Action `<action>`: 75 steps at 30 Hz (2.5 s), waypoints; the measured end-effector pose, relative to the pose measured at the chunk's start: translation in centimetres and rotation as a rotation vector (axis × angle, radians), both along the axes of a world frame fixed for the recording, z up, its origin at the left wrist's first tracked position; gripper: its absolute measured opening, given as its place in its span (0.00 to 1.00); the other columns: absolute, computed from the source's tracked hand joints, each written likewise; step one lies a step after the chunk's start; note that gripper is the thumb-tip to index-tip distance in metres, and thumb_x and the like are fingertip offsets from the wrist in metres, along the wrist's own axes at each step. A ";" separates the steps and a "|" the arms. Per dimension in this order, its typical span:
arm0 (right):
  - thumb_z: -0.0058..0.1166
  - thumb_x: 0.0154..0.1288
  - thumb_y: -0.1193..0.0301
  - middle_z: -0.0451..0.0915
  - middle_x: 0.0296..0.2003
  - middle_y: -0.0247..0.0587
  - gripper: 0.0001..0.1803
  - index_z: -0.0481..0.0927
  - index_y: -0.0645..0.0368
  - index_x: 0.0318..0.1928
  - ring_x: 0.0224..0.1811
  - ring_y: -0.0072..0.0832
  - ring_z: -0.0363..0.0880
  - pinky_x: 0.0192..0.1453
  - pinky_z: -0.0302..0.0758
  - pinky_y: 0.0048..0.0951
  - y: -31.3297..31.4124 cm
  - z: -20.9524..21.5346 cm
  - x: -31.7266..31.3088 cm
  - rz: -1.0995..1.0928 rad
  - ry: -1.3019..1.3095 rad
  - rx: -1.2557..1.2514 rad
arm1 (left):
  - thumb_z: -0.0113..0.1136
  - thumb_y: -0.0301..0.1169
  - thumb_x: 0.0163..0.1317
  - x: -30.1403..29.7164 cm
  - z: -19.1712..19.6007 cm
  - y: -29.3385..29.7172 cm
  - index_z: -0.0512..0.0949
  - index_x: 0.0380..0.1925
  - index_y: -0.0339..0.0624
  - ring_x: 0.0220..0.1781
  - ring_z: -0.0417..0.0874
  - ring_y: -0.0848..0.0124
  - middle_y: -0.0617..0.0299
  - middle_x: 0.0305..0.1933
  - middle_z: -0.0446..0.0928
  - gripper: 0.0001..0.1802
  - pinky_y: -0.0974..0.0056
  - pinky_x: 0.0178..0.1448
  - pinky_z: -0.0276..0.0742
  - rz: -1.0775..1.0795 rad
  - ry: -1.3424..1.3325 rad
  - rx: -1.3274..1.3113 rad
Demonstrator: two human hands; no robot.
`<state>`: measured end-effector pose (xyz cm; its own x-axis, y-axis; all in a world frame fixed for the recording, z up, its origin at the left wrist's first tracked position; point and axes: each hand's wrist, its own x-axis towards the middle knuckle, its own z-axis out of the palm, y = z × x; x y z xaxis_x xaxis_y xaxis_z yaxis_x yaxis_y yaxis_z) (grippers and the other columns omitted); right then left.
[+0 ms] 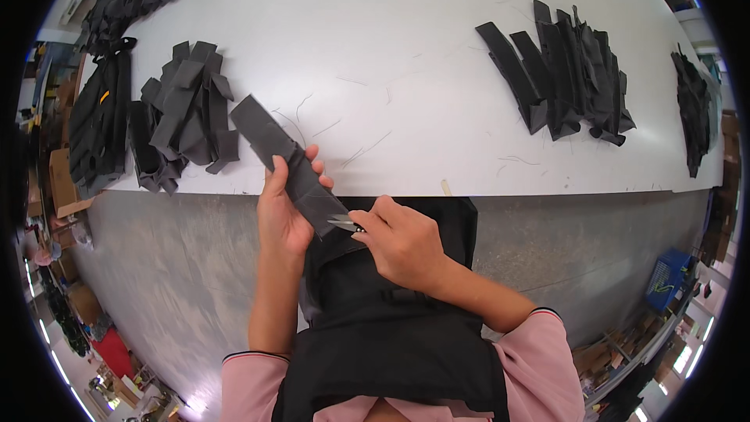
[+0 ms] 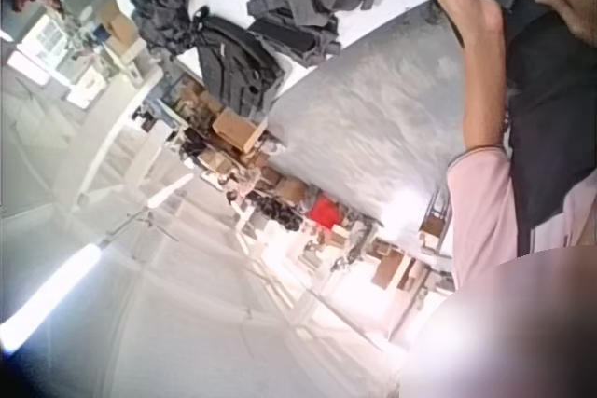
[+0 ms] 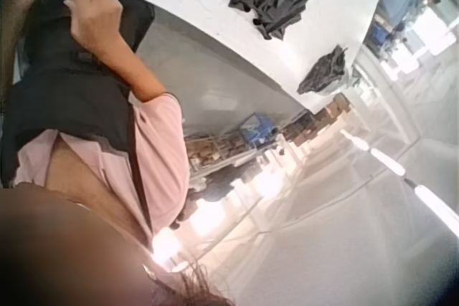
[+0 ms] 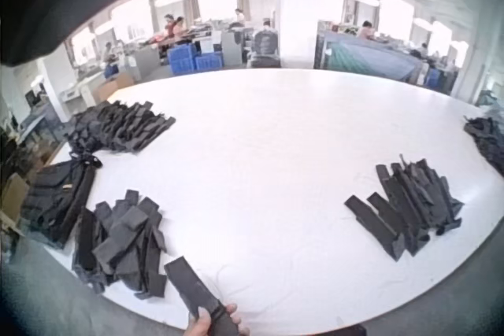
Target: The person is using a pair of small snips or scissors to trim loose threads and excess material from black fabric components on a factory workbench.
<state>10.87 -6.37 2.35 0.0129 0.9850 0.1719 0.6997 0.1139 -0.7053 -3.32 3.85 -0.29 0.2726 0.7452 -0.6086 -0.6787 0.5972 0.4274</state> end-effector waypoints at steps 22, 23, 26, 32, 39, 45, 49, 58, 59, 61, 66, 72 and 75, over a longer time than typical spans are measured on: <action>0.64 0.45 0.79 0.72 0.26 0.38 0.17 0.81 0.60 0.40 0.23 0.30 0.73 0.24 0.70 0.26 -0.4 0.3 0.5 -0.063 0.030 0.151 | 0.45 0.39 0.70 -0.9 -1.0 0.1 0.63 0.52 0.45 0.43 0.76 0.63 0.51 0.50 0.73 0.15 0.56 0.43 0.77 0.051 -0.215 -0.094; 0.64 0.45 0.80 0.72 0.26 0.37 0.17 0.81 0.60 0.40 0.23 0.30 0.73 0.24 0.70 0.25 -0.2 0.5 0.4 -0.020 0.020 0.124 | 0.45 0.39 0.70 -0.8 -0.8 0.1 0.63 0.52 0.45 0.43 0.76 0.63 0.51 0.50 0.73 0.15 0.56 0.43 0.77 0.053 -0.204 -0.078; 0.64 0.45 0.80 0.72 0.25 0.37 0.17 0.81 0.60 0.40 0.23 0.30 0.73 0.24 0.70 0.25 0.0 0.7 0.5 -0.008 -0.074 0.088 | 0.44 0.39 0.71 -0.4 -0.2 0.2 0.62 0.53 0.46 0.43 0.76 0.64 0.51 0.51 0.73 0.15 0.55 0.44 0.78 0.056 -0.132 -0.029; 0.63 0.47 0.76 0.69 0.27 0.35 0.15 0.79 0.59 0.39 0.24 0.28 0.74 0.25 0.69 0.26 0.0 0.3 0.3 0.064 0.052 0.103 | 0.41 0.41 0.71 -0.2 0.4 0.2 0.64 0.53 0.41 0.45 0.76 0.63 0.51 0.52 0.72 0.18 0.55 0.47 0.77 0.005 -0.147 0.016; 0.64 0.46 0.76 0.69 0.29 0.37 0.16 0.78 0.59 0.39 0.25 0.32 0.74 0.27 0.69 0.29 0.8 1.0 0.5 0.149 0.065 0.014 | 0.40 0.42 0.71 -0.4 1.0 0.4 0.64 0.50 0.40 0.44 0.77 0.61 0.49 0.51 0.72 0.18 0.53 0.48 0.77 -0.075 -0.134 0.038; 0.63 0.47 0.74 0.68 0.29 0.37 0.15 0.77 0.57 0.38 0.25 0.32 0.74 0.27 0.69 0.31 1.1 0.9 0.6 0.202 0.018 -0.005 | 0.42 0.40 0.71 -0.5 1.0 0.3 0.60 0.52 0.45 0.47 0.77 0.62 0.49 0.51 0.72 0.16 0.54 0.49 0.79 -0.135 -0.140 0.064; 0.62 0.48 0.72 0.67 0.28 0.36 0.13 0.78 0.57 0.38 0.24 0.30 0.73 0.26 0.67 0.30 1.0 0.7 0.9 0.248 -0.059 0.028 | 0.43 0.41 0.71 -0.8 0.4 0.2 0.61 0.52 0.45 0.47 0.77 0.62 0.50 0.51 0.73 0.16 0.54 0.49 0.79 -0.163 -0.164 0.036; 0.65 0.44 0.74 0.71 0.25 0.35 0.16 0.82 0.55 0.38 0.25 0.31 0.73 0.28 0.68 0.28 1.3 1.2 2.1 0.346 0.039 -0.021 | 0.42 0.42 0.71 -0.6 0.3 0.0 0.66 0.50 0.41 0.46 0.78 0.60 0.50 0.51 0.73 0.18 0.53 0.48 0.79 -0.203 -0.164 -0.045; 0.65 0.44 0.74 0.71 0.25 0.35 0.16 0.82 0.55 0.38 0.25 0.31 0.73 0.28 0.68 0.28 1.3 1.2 2.1 0.295 0.086 0.001 | 0.42 0.42 0.71 -0.6 0.3 0.1 0.65 0.50 0.41 0.46 0.78 0.60 0.50 0.51 0.73 0.18 0.53 0.48 0.79 -0.204 -0.159 -0.031; 0.64 0.44 0.73 0.70 0.27 0.35 0.15 0.80 0.55 0.38 0.25 0.32 0.72 0.28 0.68 0.29 1.6 1.2 2.1 0.300 0.051 0.006 | 0.42 0.42 0.71 -0.5 0.4 0.1 0.65 0.50 0.41 0.46 0.78 0.60 0.49 0.51 0.73 0.18 0.52 0.48 0.80 -0.216 -0.163 -0.032; 0.64 0.45 0.72 0.69 0.30 0.35 0.15 0.78 0.55 0.37 0.25 0.33 0.70 0.31 0.68 0.30 2.3 1.3 2.2 0.371 -0.023 0.004 | 0.42 0.42 0.71 -0.5 0.8 0.1 0.65 0.51 0.42 0.47 0.79 0.60 0.48 0.51 0.73 0.17 0.52 0.48 0.81 -0.245 -0.162 -0.018; 0.61 0.47 0.73 0.68 0.28 0.34 0.12 0.78 0.55 0.36 0.25 0.31 0.70 0.29 0.66 0.29 2.9 1.3 2.5 0.447 -0.058 0.046 | 0.40 0.43 0.71 -0.4 0.7 0.2 0.66 0.51 0.36 0.45 0.79 0.60 0.48 0.51 0.73 0.20 0.53 0.48 0.81 -0.288 -0.151 -0.066; 0.61 0.47 0.74 0.68 0.27 0.32 0.12 0.78 0.55 0.35 0.24 0.29 0.69 0.29 0.66 0.28 2.7 1.2 2.8 0.522 -0.212 0.137 | 0.39 0.43 0.72 -0.6 0.4 0.4 0.66 0.50 0.34 0.44 0.80 0.60 0.49 0.51 0.74 0.22 0.53 0.47 0.81 -0.318 -0.234 -0.113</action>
<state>13.64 -3.63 3.60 -0.5171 0.8205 0.2438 0.6507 0.5619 -0.5108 -3.88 4.22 0.09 0.6193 0.5335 -0.5761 -0.5242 0.8272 0.2025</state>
